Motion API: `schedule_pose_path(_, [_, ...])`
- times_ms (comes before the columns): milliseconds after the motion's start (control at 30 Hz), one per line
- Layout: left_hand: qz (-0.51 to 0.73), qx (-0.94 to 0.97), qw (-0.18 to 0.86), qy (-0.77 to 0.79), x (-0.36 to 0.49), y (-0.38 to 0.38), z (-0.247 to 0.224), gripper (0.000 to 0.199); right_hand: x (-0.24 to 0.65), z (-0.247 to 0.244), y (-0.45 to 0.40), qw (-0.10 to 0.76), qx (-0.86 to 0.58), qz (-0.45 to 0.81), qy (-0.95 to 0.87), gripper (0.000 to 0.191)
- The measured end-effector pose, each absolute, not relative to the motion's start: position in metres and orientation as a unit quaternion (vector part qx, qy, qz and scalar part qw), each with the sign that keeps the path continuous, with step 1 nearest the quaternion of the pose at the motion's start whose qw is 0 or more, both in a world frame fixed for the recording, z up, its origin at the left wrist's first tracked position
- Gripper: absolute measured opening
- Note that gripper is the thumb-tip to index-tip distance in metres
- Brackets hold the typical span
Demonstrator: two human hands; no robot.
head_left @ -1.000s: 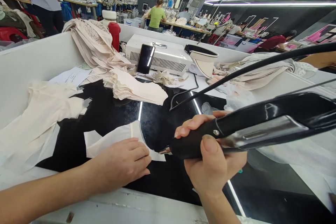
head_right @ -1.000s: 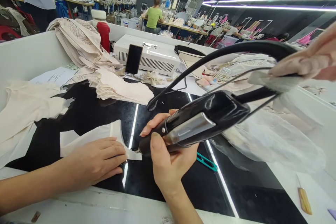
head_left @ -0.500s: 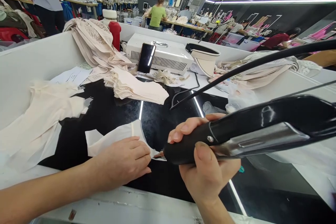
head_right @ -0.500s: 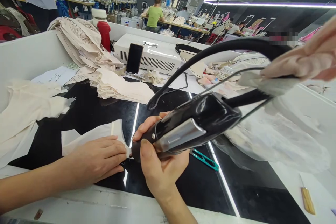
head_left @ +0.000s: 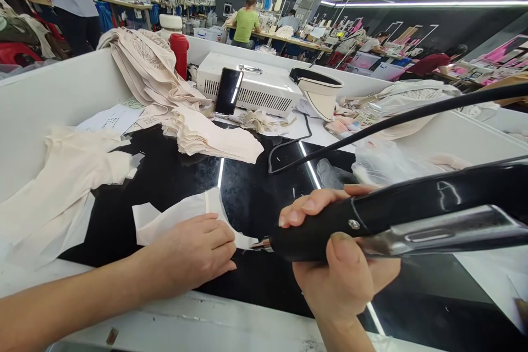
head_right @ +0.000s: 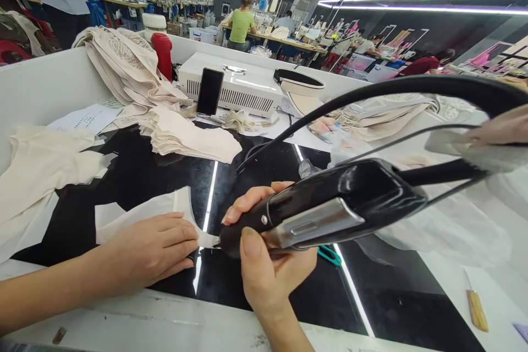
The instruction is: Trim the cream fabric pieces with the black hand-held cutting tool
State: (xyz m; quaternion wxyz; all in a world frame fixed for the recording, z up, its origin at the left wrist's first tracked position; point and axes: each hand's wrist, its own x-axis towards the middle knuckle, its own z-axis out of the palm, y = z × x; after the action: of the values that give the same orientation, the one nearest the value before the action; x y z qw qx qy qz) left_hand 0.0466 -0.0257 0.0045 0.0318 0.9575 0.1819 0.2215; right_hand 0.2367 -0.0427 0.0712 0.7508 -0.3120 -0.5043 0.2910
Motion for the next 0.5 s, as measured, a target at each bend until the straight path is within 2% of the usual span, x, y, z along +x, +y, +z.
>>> schedule_pose_path(267, [0.219,0.959,0.024,0.179,0.0465,-0.0256,0.0073,0.015,0.2365,0.0718,-0.0434,0.758,-0.308,0.289,-0.496,0.035])
schedule_pose_path(500, [0.233,0.954,0.068,0.178,0.0460,-0.0237,0.0116,0.020,0.2378,0.0701,-0.0427,0.751,-0.317,0.287,-0.503,0.031])
